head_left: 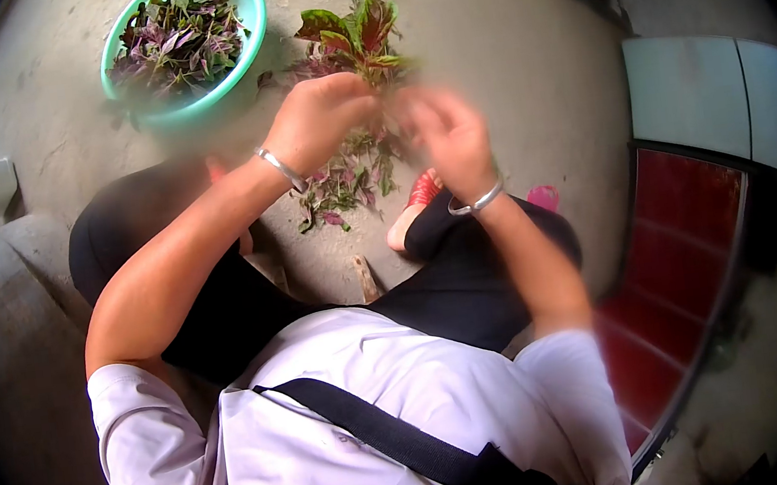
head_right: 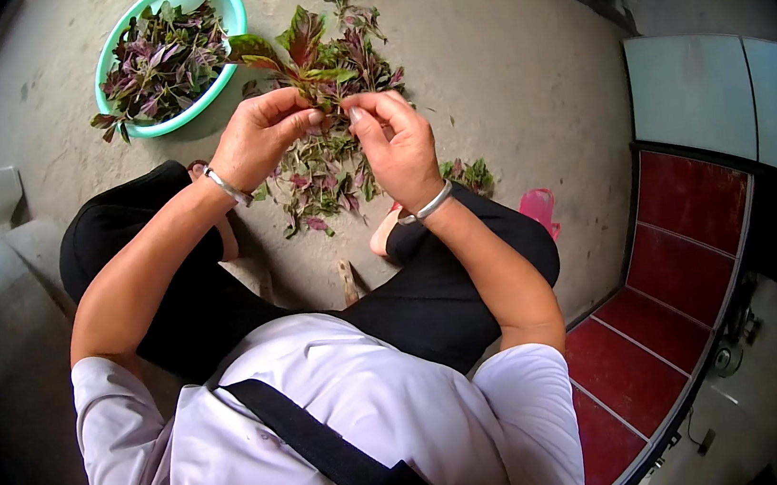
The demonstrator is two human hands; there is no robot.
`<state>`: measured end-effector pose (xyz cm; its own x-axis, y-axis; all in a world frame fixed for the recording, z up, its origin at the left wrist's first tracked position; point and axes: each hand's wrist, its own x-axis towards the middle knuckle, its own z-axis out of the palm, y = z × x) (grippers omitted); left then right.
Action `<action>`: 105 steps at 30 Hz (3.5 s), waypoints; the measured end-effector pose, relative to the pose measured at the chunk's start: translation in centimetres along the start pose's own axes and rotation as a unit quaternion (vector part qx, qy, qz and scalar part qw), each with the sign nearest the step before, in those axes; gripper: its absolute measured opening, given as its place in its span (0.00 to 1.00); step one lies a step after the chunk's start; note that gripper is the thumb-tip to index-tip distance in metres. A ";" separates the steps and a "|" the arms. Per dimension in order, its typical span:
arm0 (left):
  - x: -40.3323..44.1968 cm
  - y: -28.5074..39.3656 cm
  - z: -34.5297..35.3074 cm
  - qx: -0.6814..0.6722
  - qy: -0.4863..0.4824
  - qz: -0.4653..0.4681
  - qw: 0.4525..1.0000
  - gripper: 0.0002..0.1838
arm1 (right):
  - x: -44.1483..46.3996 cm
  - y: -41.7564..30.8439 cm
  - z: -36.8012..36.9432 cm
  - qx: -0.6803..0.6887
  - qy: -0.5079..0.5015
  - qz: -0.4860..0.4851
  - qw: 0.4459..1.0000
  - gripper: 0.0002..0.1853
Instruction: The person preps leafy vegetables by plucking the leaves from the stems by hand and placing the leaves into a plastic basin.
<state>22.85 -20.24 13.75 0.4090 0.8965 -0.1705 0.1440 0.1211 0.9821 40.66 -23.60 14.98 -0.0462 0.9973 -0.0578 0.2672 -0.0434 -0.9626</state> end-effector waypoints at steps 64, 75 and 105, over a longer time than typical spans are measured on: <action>-1.4 -1.8 2.6 -0.097 -0.217 -0.045 0.970 0.08 | -0.4 -0.2 -0.4 0.231 -0.006 0.114 0.966 0.11; -1.9 -1.4 2.6 -0.077 -0.230 -0.026 0.970 0.09 | -0.4 -2.2 0.2 0.187 0.005 0.083 0.979 0.08; -1.8 -1.2 2.4 -0.081 -0.242 -0.070 0.964 0.08 | -0.6 -3.5 -1.1 0.102 -0.113 0.171 0.973 0.10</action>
<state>24.12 -23.03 12.71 0.7740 0.5676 -0.2805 0.1018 0.3257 0.9400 40.83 -23.99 18.67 -0.2052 0.8844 -0.4191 0.1080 -0.4052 -0.9078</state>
